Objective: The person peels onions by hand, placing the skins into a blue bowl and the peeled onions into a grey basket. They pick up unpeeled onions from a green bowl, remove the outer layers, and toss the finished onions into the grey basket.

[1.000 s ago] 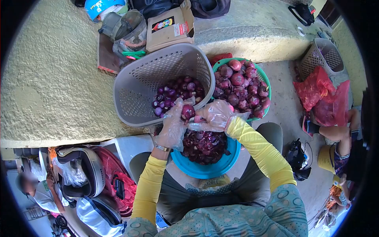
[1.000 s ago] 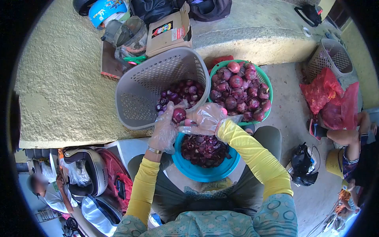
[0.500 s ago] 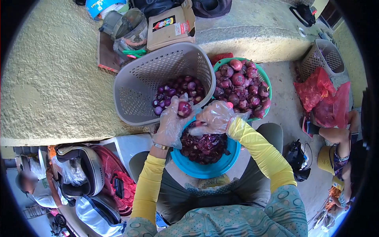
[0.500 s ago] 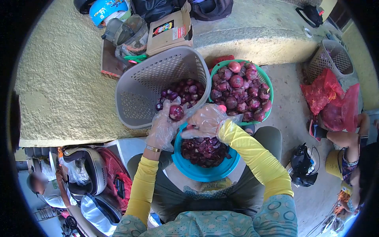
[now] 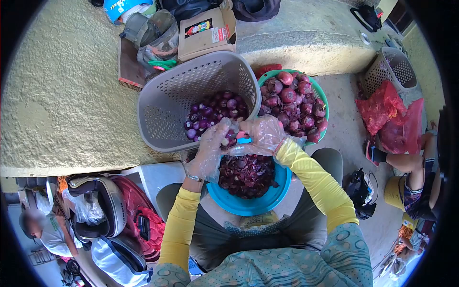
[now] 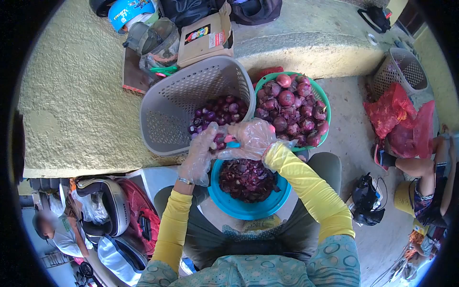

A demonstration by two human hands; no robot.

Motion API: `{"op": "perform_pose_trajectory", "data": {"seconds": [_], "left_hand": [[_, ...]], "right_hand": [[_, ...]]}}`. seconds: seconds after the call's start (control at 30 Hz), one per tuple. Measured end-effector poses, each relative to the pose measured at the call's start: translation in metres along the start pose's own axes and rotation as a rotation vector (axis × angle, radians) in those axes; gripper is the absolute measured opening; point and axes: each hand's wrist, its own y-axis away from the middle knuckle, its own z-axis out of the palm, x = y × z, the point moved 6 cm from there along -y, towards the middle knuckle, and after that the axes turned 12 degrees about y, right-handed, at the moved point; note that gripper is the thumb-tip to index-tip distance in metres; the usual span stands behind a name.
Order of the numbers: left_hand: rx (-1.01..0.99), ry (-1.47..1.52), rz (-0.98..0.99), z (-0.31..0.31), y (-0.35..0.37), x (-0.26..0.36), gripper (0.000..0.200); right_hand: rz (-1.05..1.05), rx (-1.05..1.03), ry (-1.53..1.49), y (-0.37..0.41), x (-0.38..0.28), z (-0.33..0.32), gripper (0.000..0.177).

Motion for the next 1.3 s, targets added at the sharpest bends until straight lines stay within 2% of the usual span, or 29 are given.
{"op": "perform_pose_trajectory", "data": {"seconds": [0.17, 0.23, 0.33, 0.57, 0.67, 0.73, 0.77, 0.83, 0.87, 0.93, 0.97, 1.03, 1.07, 1.13, 1.23, 1.27, 1.3], "left_hand": [[-0.016, 0.043, 0.004, -0.005, -0.006, -0.006, 0.046], [0.024, -0.016, 0.011, -0.006, -0.004, -0.004, 0.041], [0.010, -0.041, 0.026, -0.005, -0.003, -0.003, 0.038], [0.098, -0.038, 0.115, -0.005, -0.003, 0.000, 0.037], [0.034, -0.011, 0.194, -0.010, -0.009, 0.004, 0.040], [0.190, 0.178, 0.055, -0.017, -0.008, 0.001, 0.053], [0.190, 0.178, 0.055, -0.014, -0.007, 0.004, 0.053], [0.235, 0.416, 0.076, -0.010, -0.003, 0.007, 0.053], [0.236, 0.416, 0.076, -0.013, -0.002, 0.005, 0.053], [0.002, -0.227, 0.452, -0.001, 0.005, 0.026, 0.055], [0.003, -0.226, 0.450, -0.003, 0.005, 0.025, 0.055], [0.042, 0.468, 0.043, -0.009, -0.005, 0.005, 0.051], [0.043, 0.468, 0.043, -0.007, -0.006, 0.006, 0.051], [0.112, 0.672, -0.009, -0.003, -0.005, 0.004, 0.046], [0.053, 0.510, -0.018, -0.012, -0.012, -0.003, 0.042], [0.053, 0.510, -0.020, -0.013, -0.014, -0.010, 0.042], [0.032, 0.376, 0.120, -0.010, -0.012, -0.007, 0.038]], "right_hand": [[0.003, -0.028, 0.005, 0.000, 0.002, 0.009, 0.064], [0.008, -0.044, 0.000, 0.001, 0.004, 0.014, 0.052], [0.002, -0.038, -0.063, 0.002, 0.004, 0.020, 0.047], [-0.045, -0.088, -0.064, 0.003, -0.006, 0.015, 0.052], [-0.139, -0.240, -0.001, 0.006, -0.014, 0.026, 0.059], [-0.184, -0.287, -0.021, 0.006, -0.016, 0.030, 0.060], [-0.228, -0.336, -0.040, 0.008, -0.018, 0.032, 0.060], [-0.231, -0.318, -0.032, 0.008, -0.018, 0.030, 0.061], [-0.234, -0.299, -0.024, 0.008, -0.018, 0.028, 0.061], [-0.234, -0.279, -0.019, 0.008, -0.020, 0.031, 0.062], [-0.209, -0.319, 0.025, 0.007, -0.018, 0.040, 0.062], [-0.185, -0.360, 0.072, 0.006, -0.018, 0.040, 0.062], [-0.184, -0.342, 0.024, 0.008, -0.018, 0.033, 0.061], [-0.187, -0.325, -0.025, 0.008, -0.019, 0.024, 0.062], [-0.103, -0.233, -0.045, 0.006, -0.015, 0.020, 0.063], [0.004, -0.081, -0.071, 0.003, -0.009, 0.015, 0.062], [0.110, 0.073, -0.096, 0.002, -0.002, 0.008, 0.061]]}}
